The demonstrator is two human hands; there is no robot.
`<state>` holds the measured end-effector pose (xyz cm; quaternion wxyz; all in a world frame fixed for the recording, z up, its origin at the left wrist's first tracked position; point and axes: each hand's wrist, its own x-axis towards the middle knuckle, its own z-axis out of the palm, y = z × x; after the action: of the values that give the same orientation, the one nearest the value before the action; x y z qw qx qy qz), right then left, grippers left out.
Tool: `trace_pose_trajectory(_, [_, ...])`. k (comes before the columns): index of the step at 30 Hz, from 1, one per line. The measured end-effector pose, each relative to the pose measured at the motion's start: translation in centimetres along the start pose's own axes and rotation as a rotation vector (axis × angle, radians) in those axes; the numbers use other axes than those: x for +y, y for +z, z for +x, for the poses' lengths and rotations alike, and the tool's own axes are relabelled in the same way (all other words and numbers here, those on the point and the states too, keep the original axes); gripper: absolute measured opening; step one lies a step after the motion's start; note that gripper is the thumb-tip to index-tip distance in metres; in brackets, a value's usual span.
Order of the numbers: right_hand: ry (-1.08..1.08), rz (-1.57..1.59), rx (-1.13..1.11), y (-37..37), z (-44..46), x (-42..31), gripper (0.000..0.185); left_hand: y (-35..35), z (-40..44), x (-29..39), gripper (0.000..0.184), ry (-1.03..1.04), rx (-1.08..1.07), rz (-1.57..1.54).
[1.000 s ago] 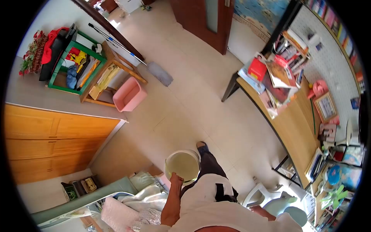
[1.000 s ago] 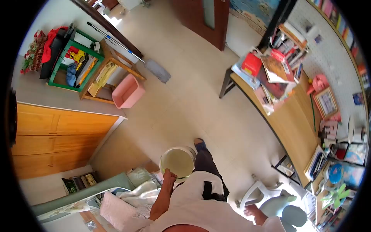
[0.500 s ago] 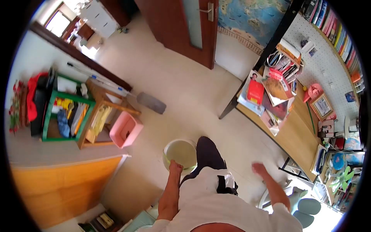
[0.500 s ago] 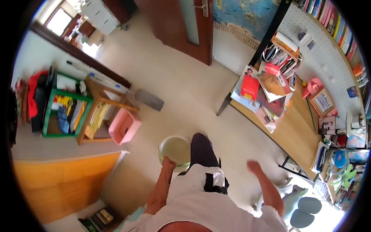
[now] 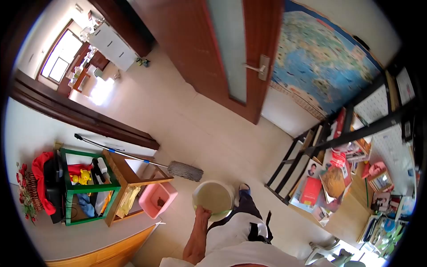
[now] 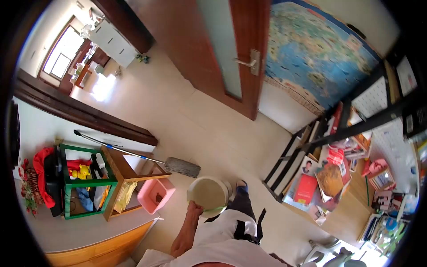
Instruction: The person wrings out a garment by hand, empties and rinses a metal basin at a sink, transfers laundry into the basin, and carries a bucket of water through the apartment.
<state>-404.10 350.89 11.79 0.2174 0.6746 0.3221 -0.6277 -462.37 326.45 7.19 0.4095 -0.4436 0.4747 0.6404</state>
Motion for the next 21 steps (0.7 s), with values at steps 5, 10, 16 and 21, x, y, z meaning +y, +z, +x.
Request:
trace_pose_trajectory(5, [-0.286,0.009,0.064,3.4,-1.1,-16.6,0.012,1.6,9.6,2.8,0.019,0.657,-0.301,0.752])
trace_pose_trajectory(10, [-0.284,-0.022,0.053,6.0,0.7,-28.4,0.012,16.5,7.9,11.2,0.025,0.028,0.108,0.015])
trace_pose_trajectory(16, [-0.012,-0.131,-0.004,7.2,5.5,-41.5,0.012,26.5,11.5,20.6,0.025,-0.013,0.213,-0.051])
trace_pose_trajectory(21, [0.172,-0.32,-0.14,10.5,5.6,-54.6,0.013,32.5,11.6,28.2,0.026,-0.019,0.261,-0.166])
